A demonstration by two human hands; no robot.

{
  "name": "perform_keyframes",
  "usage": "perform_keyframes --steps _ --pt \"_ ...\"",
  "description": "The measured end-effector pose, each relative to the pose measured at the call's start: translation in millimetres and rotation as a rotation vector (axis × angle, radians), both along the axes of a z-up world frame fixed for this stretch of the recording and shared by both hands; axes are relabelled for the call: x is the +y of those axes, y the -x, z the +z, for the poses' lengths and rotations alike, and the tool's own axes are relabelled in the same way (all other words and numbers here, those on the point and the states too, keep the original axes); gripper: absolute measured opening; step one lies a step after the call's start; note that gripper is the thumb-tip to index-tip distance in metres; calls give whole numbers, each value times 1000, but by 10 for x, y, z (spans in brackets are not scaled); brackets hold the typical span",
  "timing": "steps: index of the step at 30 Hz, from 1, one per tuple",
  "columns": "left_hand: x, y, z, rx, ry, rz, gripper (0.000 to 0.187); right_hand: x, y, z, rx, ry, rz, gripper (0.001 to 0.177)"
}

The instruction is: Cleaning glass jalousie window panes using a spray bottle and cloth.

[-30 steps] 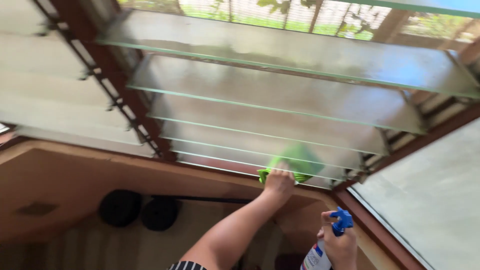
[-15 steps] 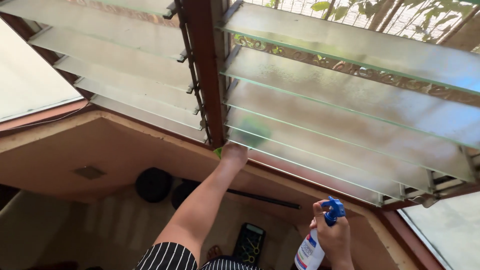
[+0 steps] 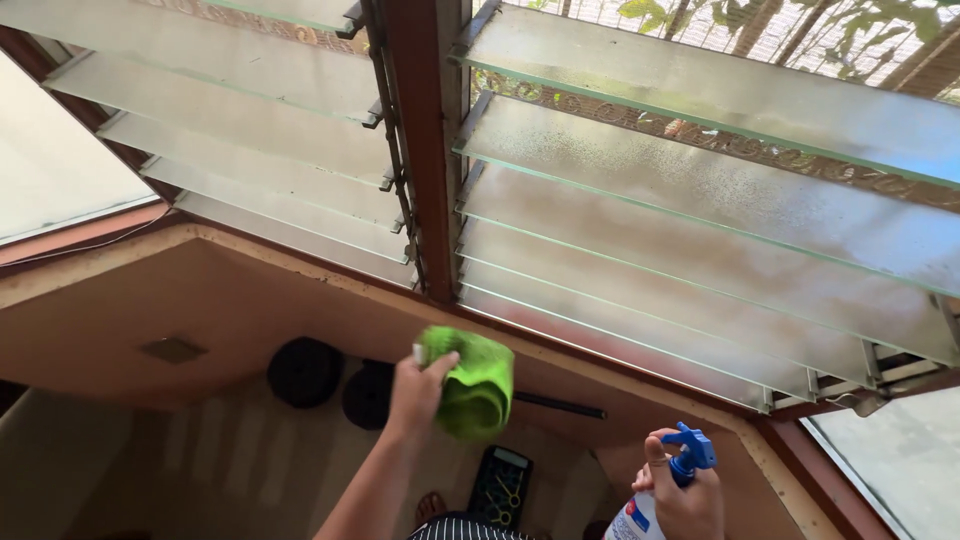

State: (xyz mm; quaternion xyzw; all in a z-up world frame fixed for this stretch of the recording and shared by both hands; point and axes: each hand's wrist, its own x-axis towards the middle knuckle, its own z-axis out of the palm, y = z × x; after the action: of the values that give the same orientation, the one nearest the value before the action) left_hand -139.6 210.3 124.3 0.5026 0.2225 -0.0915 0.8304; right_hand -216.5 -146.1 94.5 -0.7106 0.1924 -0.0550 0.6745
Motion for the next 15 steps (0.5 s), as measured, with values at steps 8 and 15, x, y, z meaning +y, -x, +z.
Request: perform_keyframes --steps 8,15 --pt "-357 -675 120 -672 -1306 263 35 243 -313 -214 -39 -49 191 27" --pt "-796 -1217 76 -473 -1613 -256 31 345 -318 185 -38 -3 256 26"
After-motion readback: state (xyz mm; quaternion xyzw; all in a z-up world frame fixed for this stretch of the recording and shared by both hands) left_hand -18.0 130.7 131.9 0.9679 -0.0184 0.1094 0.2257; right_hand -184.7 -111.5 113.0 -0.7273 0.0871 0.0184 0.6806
